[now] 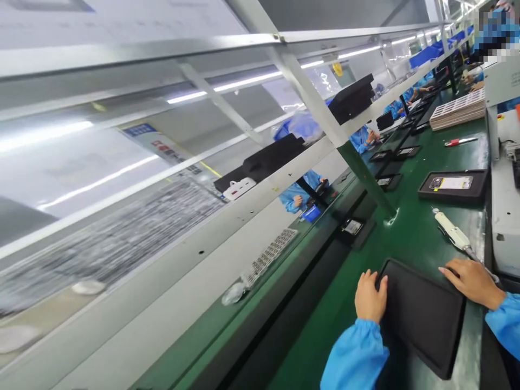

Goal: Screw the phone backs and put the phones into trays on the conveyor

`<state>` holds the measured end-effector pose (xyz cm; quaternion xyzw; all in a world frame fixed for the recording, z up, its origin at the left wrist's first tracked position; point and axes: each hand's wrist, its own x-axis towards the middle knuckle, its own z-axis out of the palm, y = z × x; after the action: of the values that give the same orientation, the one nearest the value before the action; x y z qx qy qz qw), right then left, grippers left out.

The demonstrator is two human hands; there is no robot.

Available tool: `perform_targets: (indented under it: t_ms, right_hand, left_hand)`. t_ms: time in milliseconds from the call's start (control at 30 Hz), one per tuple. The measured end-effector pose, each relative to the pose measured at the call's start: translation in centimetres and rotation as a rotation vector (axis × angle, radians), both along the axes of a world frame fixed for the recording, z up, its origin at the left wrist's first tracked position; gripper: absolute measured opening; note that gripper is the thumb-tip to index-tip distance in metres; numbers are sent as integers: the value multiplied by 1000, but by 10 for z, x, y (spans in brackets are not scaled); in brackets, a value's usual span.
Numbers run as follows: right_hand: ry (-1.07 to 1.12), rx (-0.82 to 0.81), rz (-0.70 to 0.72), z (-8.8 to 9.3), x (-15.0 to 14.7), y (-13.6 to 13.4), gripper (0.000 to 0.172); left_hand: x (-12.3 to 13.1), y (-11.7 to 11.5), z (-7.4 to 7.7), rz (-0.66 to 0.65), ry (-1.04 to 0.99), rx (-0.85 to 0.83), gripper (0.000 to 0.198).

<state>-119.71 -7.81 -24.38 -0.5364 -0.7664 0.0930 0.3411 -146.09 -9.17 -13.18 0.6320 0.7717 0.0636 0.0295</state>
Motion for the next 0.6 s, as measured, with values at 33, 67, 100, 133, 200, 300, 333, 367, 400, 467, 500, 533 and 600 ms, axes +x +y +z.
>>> perform_targets:
  t_ms: [33,67,100,133,200,300,333,367,400,467,500,533,600]
  right_hand:
    - [14,37,-4,-2,0,-2,53]
    - [28,65,-10,-3,-1,-3,54]
    - [40,86,-16,-3,-2,-4,55]
    - [48,100,-20,-3,-3,-4,55]
    - [54,115,-20,-2,-5,-3,54]
    - [53,102,-26,1,-9,0,51]
    - [50,85,-36,3,-11,0,50]
    - [46,60,-51,4,-13,-1,47]
    - [42,29,-70,6,-17,-2,44]
    - [23,-37,-117,8,-25,-1,35]
    - [2,-68,-135,8,-30,2,31]
    - [-27,-95,-141,9,-33,8,28]
    - [-85,-135,-135,11,-36,21,29]
  left_hand:
    - [-9,14,-1,12,15,-8,45]
    - [-18,29,-3,19,28,-17,43]
    - [-26,43,-5,22,43,-29,41]
    - [-35,57,-7,24,60,-41,39]
    - [-50,83,-10,24,93,-62,34]
    - [-66,112,-9,15,142,-88,34]
    - [-68,120,-6,8,159,-96,35]
    - [-67,127,-2,-2,176,-101,37]
    - [-64,136,2,-18,195,-103,38]
    - [-45,159,12,-68,237,-86,36]
    - [-31,173,17,-109,259,-67,31]
    - [-14,189,22,-166,277,-42,30]
    - [18,214,31,-276,309,11,36]
